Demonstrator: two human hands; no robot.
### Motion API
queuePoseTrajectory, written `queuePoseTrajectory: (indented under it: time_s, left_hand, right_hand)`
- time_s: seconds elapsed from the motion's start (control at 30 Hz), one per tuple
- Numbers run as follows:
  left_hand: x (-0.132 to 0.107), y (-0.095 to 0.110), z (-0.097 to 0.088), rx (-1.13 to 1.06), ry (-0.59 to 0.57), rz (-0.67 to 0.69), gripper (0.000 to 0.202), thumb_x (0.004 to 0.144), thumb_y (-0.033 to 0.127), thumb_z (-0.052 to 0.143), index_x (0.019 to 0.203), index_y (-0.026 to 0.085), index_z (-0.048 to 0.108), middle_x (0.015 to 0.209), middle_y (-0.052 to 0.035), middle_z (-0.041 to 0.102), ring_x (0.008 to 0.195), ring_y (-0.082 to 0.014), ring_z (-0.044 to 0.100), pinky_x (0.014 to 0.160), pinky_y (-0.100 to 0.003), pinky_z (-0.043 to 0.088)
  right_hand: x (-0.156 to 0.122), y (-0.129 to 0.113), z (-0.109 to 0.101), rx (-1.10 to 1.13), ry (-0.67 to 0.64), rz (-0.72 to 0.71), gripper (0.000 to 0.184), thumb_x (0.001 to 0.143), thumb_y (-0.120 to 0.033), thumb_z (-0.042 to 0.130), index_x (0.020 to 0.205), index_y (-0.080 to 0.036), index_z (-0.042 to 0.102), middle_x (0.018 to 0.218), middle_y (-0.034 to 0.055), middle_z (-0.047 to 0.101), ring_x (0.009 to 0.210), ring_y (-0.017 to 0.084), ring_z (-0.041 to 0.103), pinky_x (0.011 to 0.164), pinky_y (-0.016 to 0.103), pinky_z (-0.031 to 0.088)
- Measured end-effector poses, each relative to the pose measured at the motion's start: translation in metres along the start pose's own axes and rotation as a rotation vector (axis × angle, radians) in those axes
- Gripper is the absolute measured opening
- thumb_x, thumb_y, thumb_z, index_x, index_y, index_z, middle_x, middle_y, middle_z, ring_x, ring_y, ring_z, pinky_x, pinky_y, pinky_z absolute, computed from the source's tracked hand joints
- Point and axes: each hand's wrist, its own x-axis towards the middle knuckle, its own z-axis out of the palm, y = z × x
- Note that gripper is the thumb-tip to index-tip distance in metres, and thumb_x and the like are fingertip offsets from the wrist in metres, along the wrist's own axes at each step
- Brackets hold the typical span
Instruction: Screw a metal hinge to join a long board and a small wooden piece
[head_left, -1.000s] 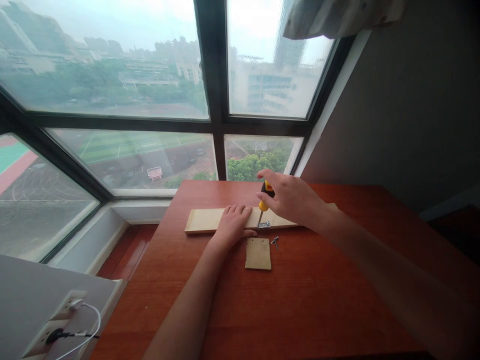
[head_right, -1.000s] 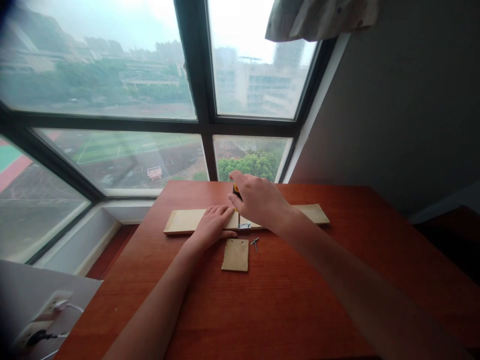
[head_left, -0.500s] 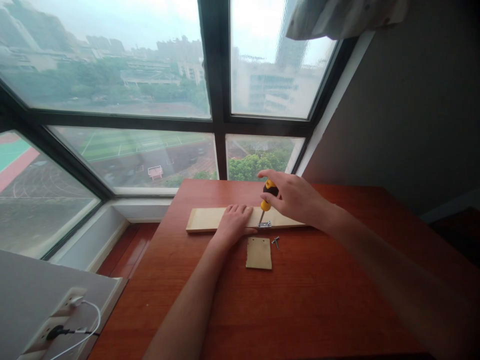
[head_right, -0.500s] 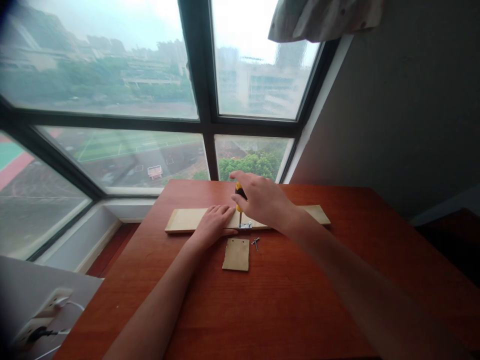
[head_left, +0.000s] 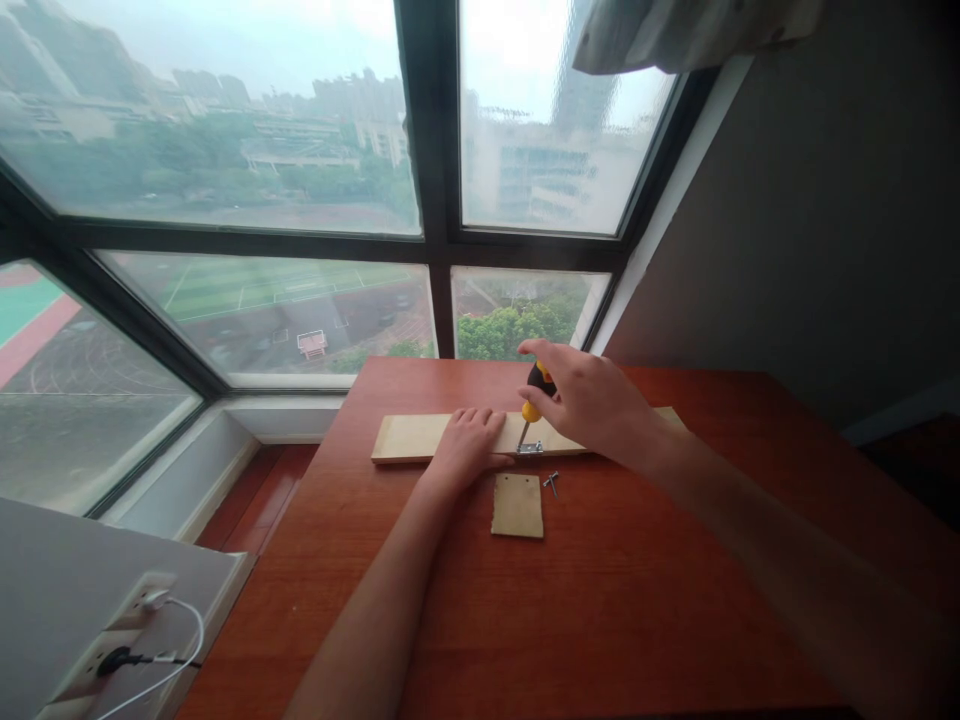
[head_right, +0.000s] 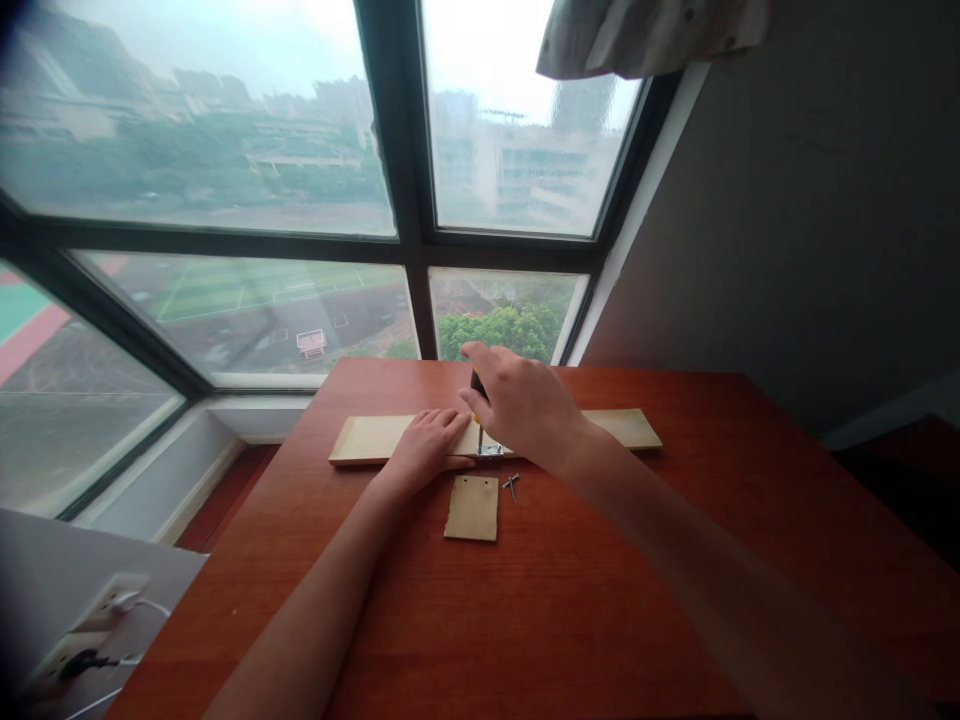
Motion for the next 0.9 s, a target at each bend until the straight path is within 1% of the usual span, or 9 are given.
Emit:
queuePoseTrajectory:
  time_s: [0.1, 0.2, 0.3, 0.4, 0.53, 0.63, 0.7, 0.8, 0.9]
  left_hand:
    - [0.0, 0.0, 0.0, 0.005, -0.005, -0.001, 0.068, 0.069, 0.055, 0.075, 0.12, 0.02, 0.049, 0.114, -0.0122, 0.062, 0.109, -0.0293, 0.057, 0.093, -0.039, 0.039]
    - [0.0, 0.0, 0.0, 0.002, -0.011, -0.005, 0.067, 0.069, 0.055, 0.075, 0.12, 0.021, 0.049, 0.115, -0.0121, 0.062, 0.11, -0.0294, 0.057, 0.093, -0.039, 0.04]
    - [0.0, 0.0, -0.002, -0.01, -0.014, -0.006, 0.065, 0.071, 0.058, 0.072, 0.119, 0.02, 0.05, 0.114, -0.0128, 0.062, 0.109, -0.0296, 0.057, 0.093, -0.04, 0.04]
    - [0.001, 0.0, -0.003, -0.027, -0.022, -0.008, 0.065, 0.071, 0.059, 0.071, 0.118, 0.02, 0.05, 0.111, -0.0125, 0.062, 0.107, -0.0296, 0.057, 0.091, -0.04, 0.041]
    - [0.0, 0.0, -0.002, -0.033, -0.029, -0.011, 0.064, 0.07, 0.055, 0.074, 0.118, 0.021, 0.05, 0.115, -0.0128, 0.061, 0.109, -0.0303, 0.057, 0.093, -0.041, 0.04]
    - [0.0, -0.001, -0.001, -0.029, -0.022, -0.01, 0.067, 0.069, 0.054, 0.076, 0.12, 0.02, 0.049, 0.117, -0.0138, 0.061, 0.111, -0.0312, 0.056, 0.094, -0.041, 0.04]
    - [0.0, -0.002, 0.0, -0.027, -0.015, -0.008, 0.069, 0.069, 0.055, 0.076, 0.122, 0.02, 0.049, 0.117, -0.0139, 0.061, 0.113, -0.0315, 0.056, 0.094, -0.042, 0.04]
    - [-0.001, -0.002, 0.0, -0.035, -0.008, -0.004, 0.065, 0.071, 0.058, 0.073, 0.119, 0.021, 0.05, 0.115, -0.0128, 0.062, 0.111, -0.0305, 0.056, 0.094, -0.041, 0.04]
    - [-0.001, -0.002, 0.0, -0.036, -0.006, 0.005, 0.062, 0.072, 0.059, 0.071, 0.117, 0.02, 0.051, 0.112, -0.012, 0.062, 0.108, -0.0292, 0.058, 0.093, -0.04, 0.04]
  right_hand:
    - [-0.002, -0.006, -0.001, -0.161, 0.021, 0.066, 0.04, 0.092, -0.046, 0.049, 0.121, -0.019, 0.052, 0.098, 0.0084, 0.068, 0.074, 0.023, 0.064, 0.056, 0.03, 0.038]
    - [-0.004, -0.01, -0.002, -0.182, 0.012, 0.085, 0.037, 0.093, -0.048, 0.045, 0.113, -0.019, 0.055, 0.094, 0.0084, 0.068, 0.07, 0.023, 0.063, 0.054, 0.03, 0.037]
    - [-0.005, -0.008, -0.004, -0.001, 0.004, 0.011, 0.033, 0.092, -0.033, 0.046, 0.121, -0.017, 0.051, 0.112, 0.011, 0.065, 0.083, 0.022, 0.064, 0.063, 0.03, 0.042]
    - [-0.005, -0.003, -0.005, 0.136, -0.035, -0.056, 0.042, 0.088, -0.02, 0.047, 0.13, -0.017, 0.046, 0.118, 0.0104, 0.063, 0.087, 0.019, 0.063, 0.071, 0.029, 0.044]
    - [-0.006, -0.006, -0.007, -0.022, -0.04, 0.025, 0.042, 0.092, -0.035, 0.052, 0.13, -0.019, 0.048, 0.104, 0.0102, 0.068, 0.073, 0.021, 0.064, 0.063, 0.031, 0.043]
    - [-0.007, -0.014, -0.007, -0.155, -0.034, 0.066, 0.04, 0.092, -0.047, 0.05, 0.121, -0.019, 0.054, 0.099, 0.0122, 0.069, 0.075, 0.025, 0.065, 0.058, 0.031, 0.04]
    - [-0.008, -0.017, -0.008, -0.165, -0.035, 0.083, 0.04, 0.092, -0.05, 0.048, 0.117, -0.019, 0.055, 0.099, 0.0119, 0.069, 0.075, 0.025, 0.066, 0.058, 0.031, 0.04]
    - [-0.009, -0.014, -0.008, -0.034, -0.032, 0.042, 0.035, 0.093, -0.038, 0.046, 0.122, -0.02, 0.052, 0.109, 0.0106, 0.068, 0.082, 0.023, 0.065, 0.063, 0.031, 0.042]
    - [-0.008, -0.007, -0.008, 0.103, -0.039, -0.04, 0.039, 0.09, -0.025, 0.047, 0.128, -0.019, 0.048, 0.12, 0.0086, 0.064, 0.088, 0.019, 0.064, 0.07, 0.029, 0.044]
